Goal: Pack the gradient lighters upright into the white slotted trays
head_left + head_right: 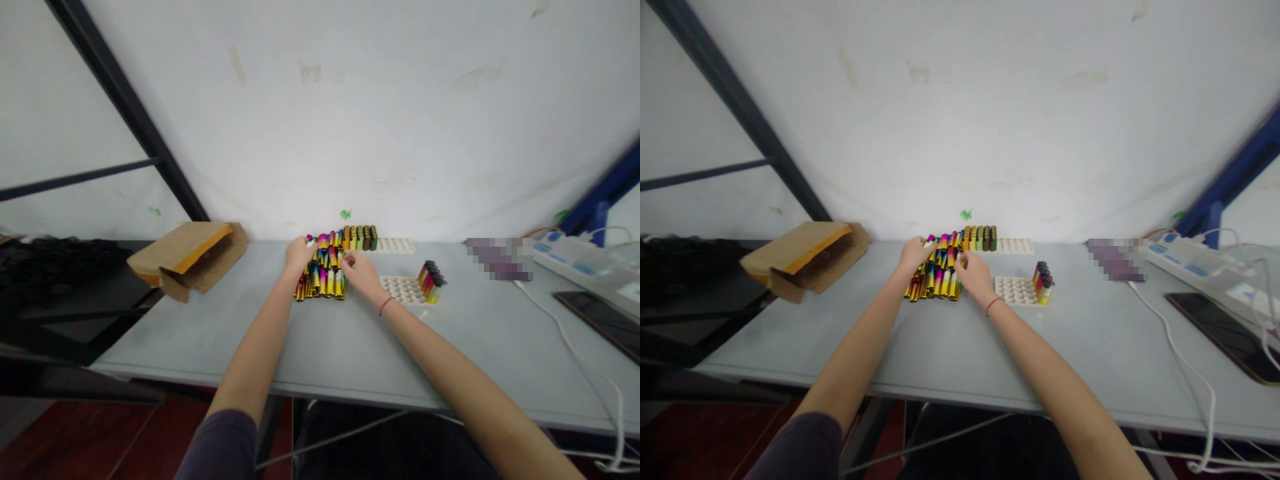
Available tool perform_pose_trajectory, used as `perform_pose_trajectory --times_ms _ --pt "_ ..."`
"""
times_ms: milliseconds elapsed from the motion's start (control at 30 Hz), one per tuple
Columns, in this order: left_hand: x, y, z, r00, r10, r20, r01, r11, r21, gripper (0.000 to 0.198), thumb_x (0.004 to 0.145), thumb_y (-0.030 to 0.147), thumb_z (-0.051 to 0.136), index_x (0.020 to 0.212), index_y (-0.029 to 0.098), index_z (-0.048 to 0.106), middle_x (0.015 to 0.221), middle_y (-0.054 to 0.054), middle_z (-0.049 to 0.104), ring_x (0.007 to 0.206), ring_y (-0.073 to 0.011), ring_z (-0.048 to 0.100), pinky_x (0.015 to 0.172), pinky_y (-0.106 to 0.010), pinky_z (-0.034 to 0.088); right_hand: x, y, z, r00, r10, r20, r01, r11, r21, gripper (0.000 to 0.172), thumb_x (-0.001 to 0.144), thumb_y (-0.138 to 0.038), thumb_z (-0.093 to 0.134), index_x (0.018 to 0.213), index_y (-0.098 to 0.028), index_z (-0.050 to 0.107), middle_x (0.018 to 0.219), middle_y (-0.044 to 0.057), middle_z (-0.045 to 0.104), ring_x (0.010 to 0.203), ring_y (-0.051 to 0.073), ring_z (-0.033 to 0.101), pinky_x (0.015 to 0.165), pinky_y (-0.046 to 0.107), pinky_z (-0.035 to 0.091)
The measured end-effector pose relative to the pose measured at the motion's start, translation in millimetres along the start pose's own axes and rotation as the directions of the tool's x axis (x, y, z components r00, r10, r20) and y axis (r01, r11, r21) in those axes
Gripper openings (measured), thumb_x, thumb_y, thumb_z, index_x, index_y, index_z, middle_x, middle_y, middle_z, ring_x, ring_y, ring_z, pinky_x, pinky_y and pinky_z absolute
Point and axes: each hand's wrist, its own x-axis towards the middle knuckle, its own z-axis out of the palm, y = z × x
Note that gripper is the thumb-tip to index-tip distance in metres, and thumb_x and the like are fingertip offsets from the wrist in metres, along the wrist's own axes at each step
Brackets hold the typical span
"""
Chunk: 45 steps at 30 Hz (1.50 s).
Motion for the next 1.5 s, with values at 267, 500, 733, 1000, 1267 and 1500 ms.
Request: perform_pose_trajectory --times_ms 267,500,733,1000,1267,1500 --pt "0 8 3.1 0.997 0.041 0.064 -0.047 0.994 0.094 0.035 0.097 0.031 0.053 0.108 0.013 0.08 0.109 -0.019 0.08 0.109 -0.0319 0.075 0.087 -0.031 0.053 -15 -6 9 0.994 -0.034 0.1 0.047 0.991 -0.123 0.032 0.103 -0.034 0.057 0.125 -0.014 0.068 0.12 0.015 0.071 0.107 0.025 0.069 0.092 0.031 0.05" --pt "3 7 2.8 0.998 0.054 0.024 -0.056 0.994 0.095 0.033 0.092 0.027 0.059 0.116 0.015 0.079 0.116 -0.019 0.08 0.117 -0.0324 0.073 0.092 -0.033 0.053 -15 -5 8 0.994 -0.019 0.104 0.031 0.992 -0.119 0.029 0.102 -0.032 0.057 0.124 -0.016 0.067 0.119 0.013 0.071 0.106 0.025 0.069 0.094 0.032 0.05" --pt "13 -5 11.4 0.998 0.056 0.015 -0.057 0.995 0.084 0.031 0.095 0.03 0.058 0.114 0.016 0.078 0.116 -0.018 0.079 0.116 -0.0317 0.073 0.091 -0.033 0.053 -16 -6 6 0.994 -0.026 0.107 0.036 0.995 -0.095 0.028 0.101 -0.027 0.057 0.123 -0.014 0.067 0.12 0.014 0.071 0.108 0.025 0.068 0.096 0.032 0.049" --pt "35 -12 16.4 0.989 0.142 -0.041 -0.14 0.989 0.055 0.031 0.099 0.032 0.059 0.119 0.014 0.075 0.118 -0.015 0.078 0.115 -0.0265 0.071 0.097 -0.031 0.051 -16 -4 6 0.994 -0.023 0.11 0.034 0.995 -0.096 0.024 0.101 -0.027 0.057 0.118 -0.014 0.068 0.117 0.014 0.071 0.105 0.024 0.068 0.092 0.031 0.049" --pt "48 -15 16.4 0.98 0.196 0.012 -0.195 0.96 0.202 0.045 0.104 0.022 0.038 0.114 0.01 0.08 0.12 -0.02 0.078 0.114 -0.0267 0.072 0.1 -0.031 0.052 -15 -5 0 0.99 -0.049 0.13 0.059 0.996 -0.074 0.019 0.099 -0.025 0.059 0.112 -0.015 0.068 0.113 0.014 0.073 0.102 0.025 0.067 0.092 0.033 0.048" --pt "51 -32 16.1 0.937 0.314 0.154 -0.338 0.927 0.164 0.039 0.093 0.015 0.049 0.113 0.015 0.083 0.111 -0.014 0.082 0.105 -0.0258 0.076 0.094 -0.029 0.055 -47 -17 -57 0.966 -0.239 0.101 0.234 0.971 0.059 0.01 0.094 -0.022 0.063 0.101 -0.018 0.068 0.103 0.008 0.072 0.076 0.018 0.065 0.08 0.033 0.051"
